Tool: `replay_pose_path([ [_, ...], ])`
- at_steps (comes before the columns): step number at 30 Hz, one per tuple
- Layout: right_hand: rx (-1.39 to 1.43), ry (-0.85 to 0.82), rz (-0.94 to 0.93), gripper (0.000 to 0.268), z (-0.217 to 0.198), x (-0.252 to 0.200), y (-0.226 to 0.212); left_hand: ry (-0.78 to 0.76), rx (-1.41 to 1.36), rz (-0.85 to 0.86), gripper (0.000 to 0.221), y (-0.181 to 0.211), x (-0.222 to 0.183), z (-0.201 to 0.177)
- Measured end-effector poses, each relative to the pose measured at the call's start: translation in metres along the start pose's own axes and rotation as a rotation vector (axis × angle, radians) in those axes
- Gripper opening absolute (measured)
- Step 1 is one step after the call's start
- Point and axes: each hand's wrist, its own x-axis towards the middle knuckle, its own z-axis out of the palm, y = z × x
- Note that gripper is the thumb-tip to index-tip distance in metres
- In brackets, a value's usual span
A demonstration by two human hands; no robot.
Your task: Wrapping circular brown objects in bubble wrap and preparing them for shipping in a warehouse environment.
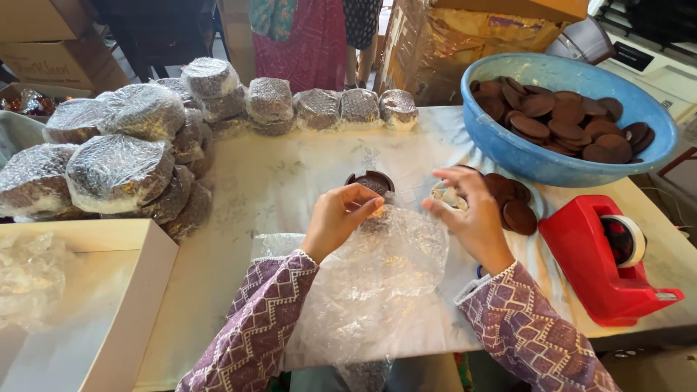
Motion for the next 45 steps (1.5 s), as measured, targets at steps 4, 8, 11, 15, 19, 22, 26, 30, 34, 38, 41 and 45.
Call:
replay_pose_path([
  [4, 0.021, -0.120, -0.069, 0.058, 0.008, 0.018, -0.016, -0.028, 0.018, 0.052, 0.019, 0.006, 0.001, 0.002],
  [8, 0.109, -0.249, 0.178, 0.039, 0.046, 0.009, 0.021, -0.031, -0.099, 0.040, 0.020, -0.019, 0.001, 0.003],
  [11, 0.134, -0.229, 0.233, 0.035, 0.046, 0.004, 0.015, -0.120, -0.165, -0.065, 0.027, -0.020, -0.002, -0.003],
  [15, 0.013, -0.214, 0.181, 0.031, 0.042, 0.003, 0.003, -0.142, 0.012, -0.058, 0.035, 0.019, -0.002, -0.004],
  [19, -0.037, -0.167, 0.146, 0.027, 0.036, 0.002, -0.010, 0.015, 0.217, 0.005, 0.029, 0.009, 0.010, 0.010],
  [22, -0.080, -0.012, -0.054, 0.022, 0.035, 0.000, -0.015, 0.033, 0.230, -0.076, 0.030, 0.004, 0.021, 0.014],
  [26, -0.365, 0.092, -0.280, 0.017, 0.033, -0.002, -0.024, 0.072, 0.222, -0.159, 0.029, 0.003, 0.028, 0.020],
  [30, -0.508, 0.173, -0.581, 0.012, 0.036, -0.008, -0.022, 0.127, 0.238, -0.175, 0.029, -0.004, 0.029, 0.022],
  [34, -0.680, 0.142, -0.759, 0.006, 0.031, -0.011, -0.028, 0.119, 0.141, -0.294, 0.027, 0.002, 0.029, 0.020],
  [38, -0.743, 0.110, -0.806, 0.005, 0.040, -0.012, -0.012, 0.149, 0.217, -0.248, 0.026, -0.001, 0.027, 0.023],
  [41, -0.372, 0.166, -0.435, 0.010, 0.044, -0.007, -0.018, 0.234, 0.312, -0.084, 0.027, -0.008, 0.025, 0.025],
  [45, -0.280, 0.230, -0.384, 0.027, 0.039, 0.001, -0.031, 0.146, 0.253, -0.062, 0.026, -0.013, 0.026, 0.029],
])
